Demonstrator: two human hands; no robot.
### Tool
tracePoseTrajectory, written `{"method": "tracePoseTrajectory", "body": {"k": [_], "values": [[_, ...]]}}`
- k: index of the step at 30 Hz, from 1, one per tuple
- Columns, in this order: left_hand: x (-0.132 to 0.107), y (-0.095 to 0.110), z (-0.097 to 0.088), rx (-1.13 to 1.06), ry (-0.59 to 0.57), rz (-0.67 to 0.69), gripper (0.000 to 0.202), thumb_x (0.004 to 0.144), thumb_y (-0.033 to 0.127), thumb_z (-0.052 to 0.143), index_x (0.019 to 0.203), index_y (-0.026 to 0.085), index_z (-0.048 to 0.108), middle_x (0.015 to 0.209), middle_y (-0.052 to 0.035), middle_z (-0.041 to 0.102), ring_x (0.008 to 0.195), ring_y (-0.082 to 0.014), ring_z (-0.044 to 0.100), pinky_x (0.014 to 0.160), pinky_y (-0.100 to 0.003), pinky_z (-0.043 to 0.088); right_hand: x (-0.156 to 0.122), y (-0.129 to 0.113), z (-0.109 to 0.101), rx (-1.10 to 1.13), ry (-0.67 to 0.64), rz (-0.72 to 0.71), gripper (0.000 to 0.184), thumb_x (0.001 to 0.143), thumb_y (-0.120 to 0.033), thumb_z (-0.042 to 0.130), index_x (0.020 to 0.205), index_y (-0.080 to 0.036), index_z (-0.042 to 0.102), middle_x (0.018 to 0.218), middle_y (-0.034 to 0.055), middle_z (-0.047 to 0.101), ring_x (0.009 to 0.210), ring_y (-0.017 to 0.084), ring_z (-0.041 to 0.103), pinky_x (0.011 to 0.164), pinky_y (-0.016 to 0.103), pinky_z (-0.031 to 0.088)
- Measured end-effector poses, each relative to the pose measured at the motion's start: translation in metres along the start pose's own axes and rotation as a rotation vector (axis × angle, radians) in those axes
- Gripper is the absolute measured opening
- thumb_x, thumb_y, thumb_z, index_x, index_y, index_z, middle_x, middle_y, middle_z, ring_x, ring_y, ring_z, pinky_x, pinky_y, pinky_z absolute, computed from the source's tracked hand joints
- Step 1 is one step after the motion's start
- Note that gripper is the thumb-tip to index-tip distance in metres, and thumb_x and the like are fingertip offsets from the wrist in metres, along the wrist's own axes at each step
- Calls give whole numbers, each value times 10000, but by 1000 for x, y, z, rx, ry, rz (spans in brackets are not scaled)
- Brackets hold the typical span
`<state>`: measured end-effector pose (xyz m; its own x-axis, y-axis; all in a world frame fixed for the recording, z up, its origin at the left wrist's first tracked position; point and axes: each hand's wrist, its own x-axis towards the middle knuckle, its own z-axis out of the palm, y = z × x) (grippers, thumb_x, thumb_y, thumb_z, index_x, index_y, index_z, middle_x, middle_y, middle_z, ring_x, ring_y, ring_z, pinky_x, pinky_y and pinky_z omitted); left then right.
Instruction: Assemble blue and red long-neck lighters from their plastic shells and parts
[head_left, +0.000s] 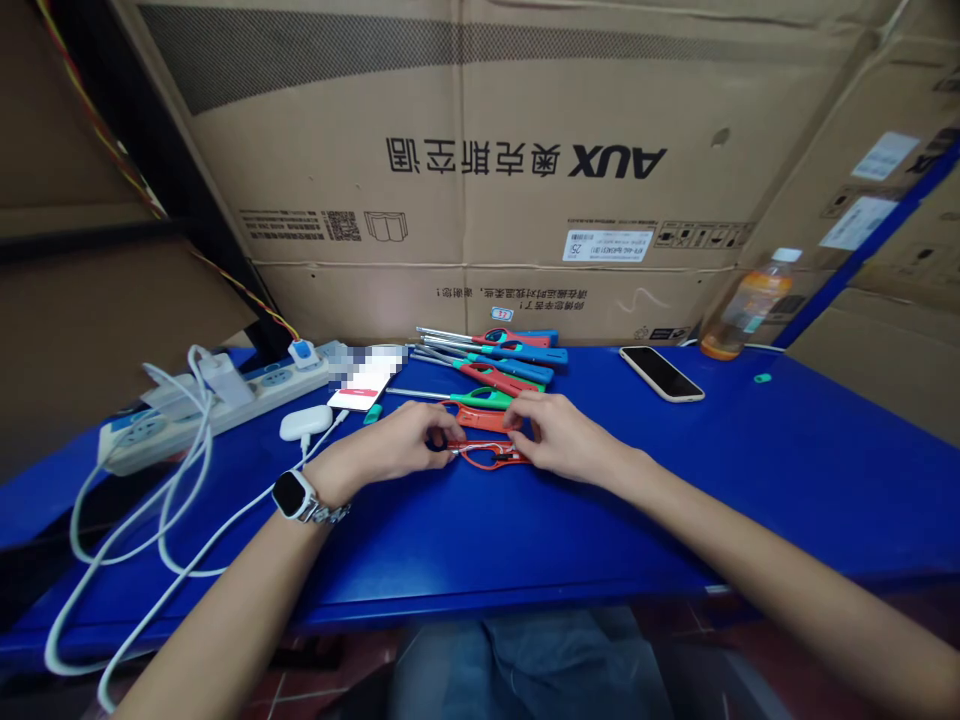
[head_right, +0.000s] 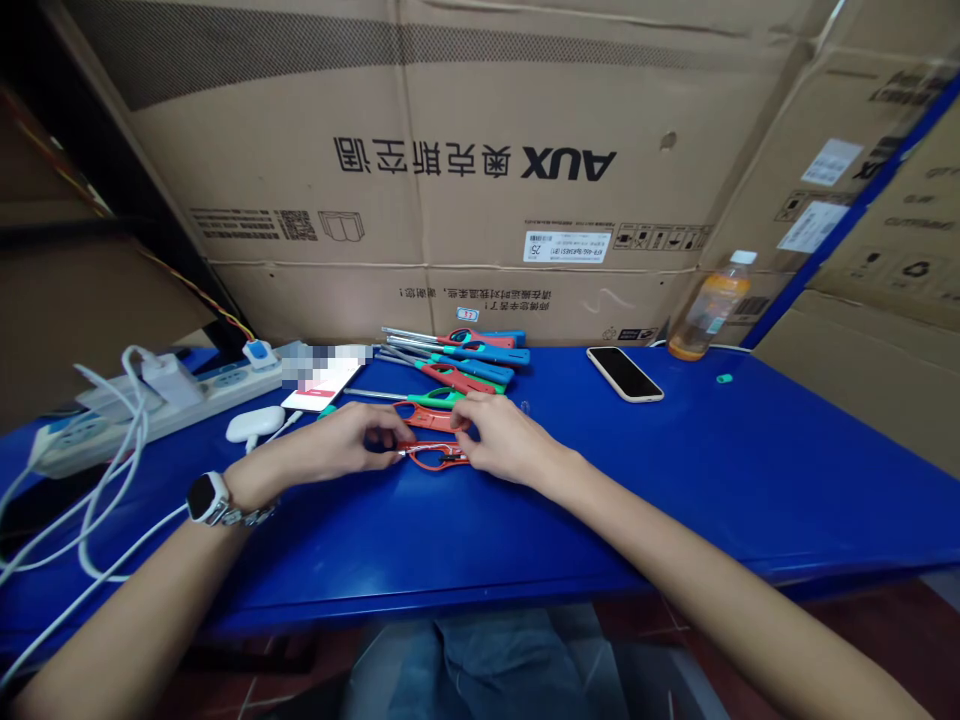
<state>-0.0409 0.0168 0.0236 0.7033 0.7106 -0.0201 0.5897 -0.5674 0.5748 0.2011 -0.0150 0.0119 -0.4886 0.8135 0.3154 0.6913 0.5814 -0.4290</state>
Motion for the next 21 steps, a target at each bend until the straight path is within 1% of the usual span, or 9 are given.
{"method": "tracePoseTrajectory", "body": {"k": [3,6,10,15,21], "values": [[1,1,1,21,1,28,244,772,197,595,963,155,742,835,-37,708,701,-151,608,642,-238,472,8,-6,6,9,-54,-29,46,818,-133,645,814,-160,681,789,25,687,681,135,595,633,250,417],[1,1,0,39,3,49,225,787,176,585,939,155,750,845,-41,719,721,-159,624,663,-244,477,11,-4,12,-12,-102,-22,67,812,-133,658,793,-177,705,772,12,703,682,138,608,630,248,409],[2,2,-1,43,8,38,204,821,188,584,939,156,748,880,-49,730,749,-168,641,682,-250,488,9,0,14,-11,-90,7,107,830,-118,645,799,-186,722,788,9,720,681,129,618,621,236,394],[2,-4,-2,23,4,6,184,841,235,613,939,149,744,871,-51,739,748,-164,646,690,-246,489,8,2,14,8,-86,23,112,839,-125,641,806,-186,728,779,3,714,668,119,606,605,226,373],[3,-8,-2,5,-18,-10,197,840,223,619,955,138,754,885,-62,743,763,-172,646,722,-257,485,7,4,15,15,-88,44,105,836,-130,646,821,-186,733,820,21,720,696,128,615,627,230,384]]}}
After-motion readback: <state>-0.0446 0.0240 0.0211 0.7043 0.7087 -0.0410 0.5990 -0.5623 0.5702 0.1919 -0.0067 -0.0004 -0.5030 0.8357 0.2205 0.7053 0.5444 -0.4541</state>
